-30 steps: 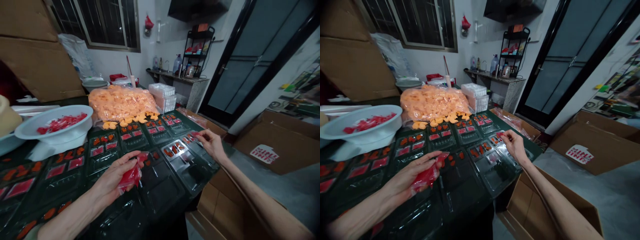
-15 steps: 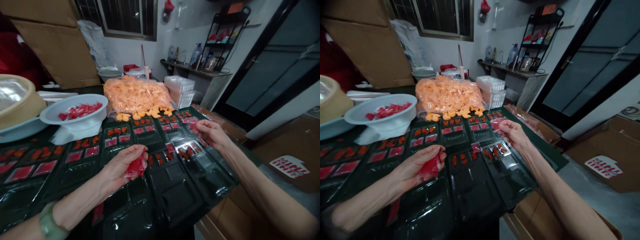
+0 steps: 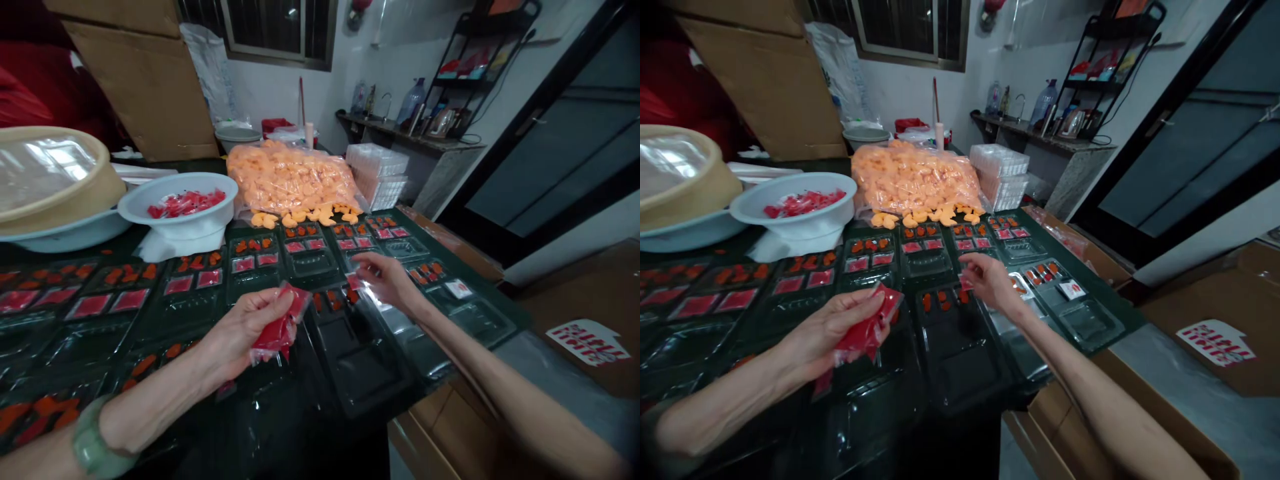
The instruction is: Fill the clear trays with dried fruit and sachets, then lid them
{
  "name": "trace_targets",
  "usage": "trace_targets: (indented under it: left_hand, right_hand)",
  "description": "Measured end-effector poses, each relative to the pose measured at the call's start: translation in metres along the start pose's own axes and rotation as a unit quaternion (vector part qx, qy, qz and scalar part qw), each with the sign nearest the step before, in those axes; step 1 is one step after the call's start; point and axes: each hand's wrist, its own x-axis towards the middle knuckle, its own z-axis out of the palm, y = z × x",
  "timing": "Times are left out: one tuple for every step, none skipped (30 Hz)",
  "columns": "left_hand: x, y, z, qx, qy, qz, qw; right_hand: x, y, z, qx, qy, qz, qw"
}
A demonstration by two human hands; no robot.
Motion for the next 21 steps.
trace_targets:
  left_hand:
    - [-0.003,0.001,-0.005,-0.001,0.01,-0.005,1.0]
    - [-0.006,0.002,-0.009,-0.001,0.021,-0.01,1.0]
    - [-0.009,0.002,-0.013,-0.002,0.03,-0.015,0.999]
    - [-0.011,0.002,-0.017,-0.004,0.036,-0.019,0.999]
    - [-0.013,0.001,-0.02,-0.008,0.04,-0.02,0.999]
    - [-0.015,0.001,-0.022,-0.014,0.044,-0.019,0.999]
    - [-0.017,0.001,-0.024,-0.019,0.047,-0.018,0.999]
    - [-0.018,0.001,-0.025,-0.024,0.05,-0.019,0.998]
    - [-0.019,0.001,-0.027,-0.029,0.053,-0.019,0.998]
    - [-0.02,0.001,-0.027,-0.032,0.058,-0.019,0.998]
    - [-0.021,0.002,-0.028,-0.034,0.063,-0.02,0.997]
    - [-0.021,0.003,-0.028,-0.036,0.067,-0.02,0.997]
    - [-0.022,0.003,-0.028,-0.039,0.071,-0.018,0.997]
    - [-0.022,0.004,-0.028,-0.044,0.074,-0.016,0.996]
    - [-0.021,0.004,-0.029,-0.05,0.075,-0.014,0.996]
    - [-0.02,0.004,-0.03,-0.058,0.073,-0.014,0.996]
    - [-0.019,0.003,-0.031,-0.065,0.071,-0.013,0.995]
    - [-0.018,0.003,-0.032,-0.071,0.068,-0.01,0.995]
    - [-0.016,0.002,-0.033,-0.075,0.067,-0.007,0.995]
    - [-0.015,0.001,-0.033,-0.08,0.067,-0.003,0.994]
    - [-0.014,0.001,-0.033,-0.083,0.07,-0.002,0.994]
  right_hand:
    - [0.007,0.014,-0.002,-0.078,-0.003,-0.017,0.997]
    - [0.014,0.027,-0.003,-0.144,-0.019,-0.028,0.989]
    - [0.019,0.036,-0.003,-0.199,-0.044,-0.034,0.978]
    - [0.022,0.042,-0.001,-0.242,-0.074,-0.035,0.967]
    - [0.025,0.046,0.0,-0.275,-0.099,-0.033,0.956]
    - [0.026,0.047,0.002,-0.299,-0.116,-0.029,0.947]
    - [0.028,0.047,0.005,-0.315,-0.127,-0.026,0.94]
    - [0.029,0.046,0.006,-0.322,-0.134,-0.022,0.937]
    - [0.029,0.045,0.008,-0.319,-0.135,-0.019,0.938]
    - [0.03,0.045,0.008,-0.301,-0.131,-0.014,0.945]
    - [0.031,0.045,0.009,-0.272,-0.123,-0.006,0.954]
    - [0.031,0.046,0.008,-0.24,-0.113,0.002,0.964]
    - [0.032,0.046,0.007,-0.211,-0.104,0.008,0.972]
    - [0.032,0.046,0.006,-0.181,-0.097,0.015,0.979]
    - [0.033,0.046,0.004,-0.143,-0.09,0.026,0.985]
    - [0.033,0.045,0.002,-0.098,-0.081,0.042,0.991]
    - [0.034,0.042,0.0,-0.043,-0.07,0.063,0.995]
    - [0.035,0.038,-0.001,0.022,-0.052,0.087,0.995]
    - [0.036,0.033,-0.002,0.085,-0.031,0.111,0.99]
    - [0.038,0.027,-0.003,0.135,-0.009,0.13,0.982]
    - [0.039,0.021,-0.004,0.166,0.011,0.14,0.976]
